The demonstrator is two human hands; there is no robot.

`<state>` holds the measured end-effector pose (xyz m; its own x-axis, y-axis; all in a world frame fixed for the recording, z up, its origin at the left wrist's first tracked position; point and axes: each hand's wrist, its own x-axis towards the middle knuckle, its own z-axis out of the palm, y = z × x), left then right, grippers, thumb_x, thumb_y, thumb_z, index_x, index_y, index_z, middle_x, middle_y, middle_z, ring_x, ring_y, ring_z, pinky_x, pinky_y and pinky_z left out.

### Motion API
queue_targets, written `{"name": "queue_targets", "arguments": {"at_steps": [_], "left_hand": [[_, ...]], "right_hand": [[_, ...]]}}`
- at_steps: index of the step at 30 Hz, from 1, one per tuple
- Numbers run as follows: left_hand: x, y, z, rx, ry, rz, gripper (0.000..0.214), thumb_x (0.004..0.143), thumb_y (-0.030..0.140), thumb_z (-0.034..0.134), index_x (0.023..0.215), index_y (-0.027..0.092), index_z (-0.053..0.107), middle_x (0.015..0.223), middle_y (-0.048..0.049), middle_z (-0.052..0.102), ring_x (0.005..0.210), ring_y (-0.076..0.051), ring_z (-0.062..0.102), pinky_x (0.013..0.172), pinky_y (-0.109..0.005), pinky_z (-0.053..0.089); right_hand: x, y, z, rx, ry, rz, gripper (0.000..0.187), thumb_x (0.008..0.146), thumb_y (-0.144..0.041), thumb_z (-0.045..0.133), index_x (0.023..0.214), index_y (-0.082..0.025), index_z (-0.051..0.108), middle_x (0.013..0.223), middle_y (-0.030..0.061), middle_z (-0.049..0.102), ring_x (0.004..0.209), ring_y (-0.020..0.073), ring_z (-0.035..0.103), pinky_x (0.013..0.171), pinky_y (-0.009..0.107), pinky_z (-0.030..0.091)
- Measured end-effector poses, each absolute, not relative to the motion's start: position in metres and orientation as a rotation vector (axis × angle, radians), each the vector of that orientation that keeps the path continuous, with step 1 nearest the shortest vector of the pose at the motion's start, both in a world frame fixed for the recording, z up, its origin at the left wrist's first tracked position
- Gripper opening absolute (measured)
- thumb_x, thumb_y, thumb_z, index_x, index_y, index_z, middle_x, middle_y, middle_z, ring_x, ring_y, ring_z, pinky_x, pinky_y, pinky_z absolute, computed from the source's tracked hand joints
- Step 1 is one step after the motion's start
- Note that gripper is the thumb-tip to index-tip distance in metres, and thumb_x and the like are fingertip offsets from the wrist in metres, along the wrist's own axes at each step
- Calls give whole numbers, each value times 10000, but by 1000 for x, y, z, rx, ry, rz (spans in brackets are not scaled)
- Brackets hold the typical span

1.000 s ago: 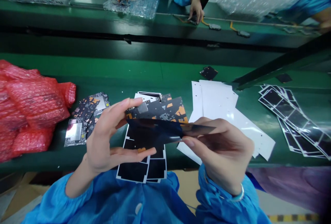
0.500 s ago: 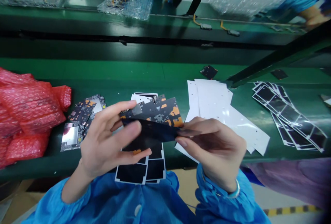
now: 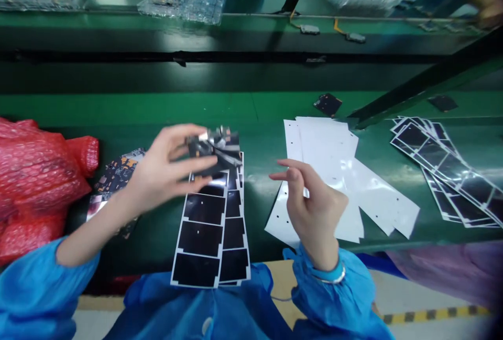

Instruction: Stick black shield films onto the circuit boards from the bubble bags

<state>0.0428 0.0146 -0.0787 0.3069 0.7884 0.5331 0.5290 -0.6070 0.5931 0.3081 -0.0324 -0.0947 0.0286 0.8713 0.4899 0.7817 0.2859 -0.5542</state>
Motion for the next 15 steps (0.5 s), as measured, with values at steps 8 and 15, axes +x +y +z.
{"name": "queue_targets", "arguments": {"at_steps": [8, 15], "left_hand": [[61, 64, -86, 2512, 840, 1250, 246, 868, 276, 763, 1113, 262, 743, 1372, -90, 503, 1271, -268, 592, 1032, -427, 611], [56, -1, -78, 2482, 986, 1206, 252, 845, 216, 781, 1086, 274, 737, 1356, -63, 500, 1293, -266, 596, 1038, -376, 622]], "right_hand": [[296, -6, -113, -1315, -1415, 975, 244, 932, -439, 650, 1029, -218, 688, 903, 49, 793, 783, 180, 781, 663, 297, 653], [284, -2, -102, -1002, -1089, 1508, 304, 835, -505, 755, 814, -211, 680, 651, -23, 717, 558, 131, 706, 523, 250, 616]]}}
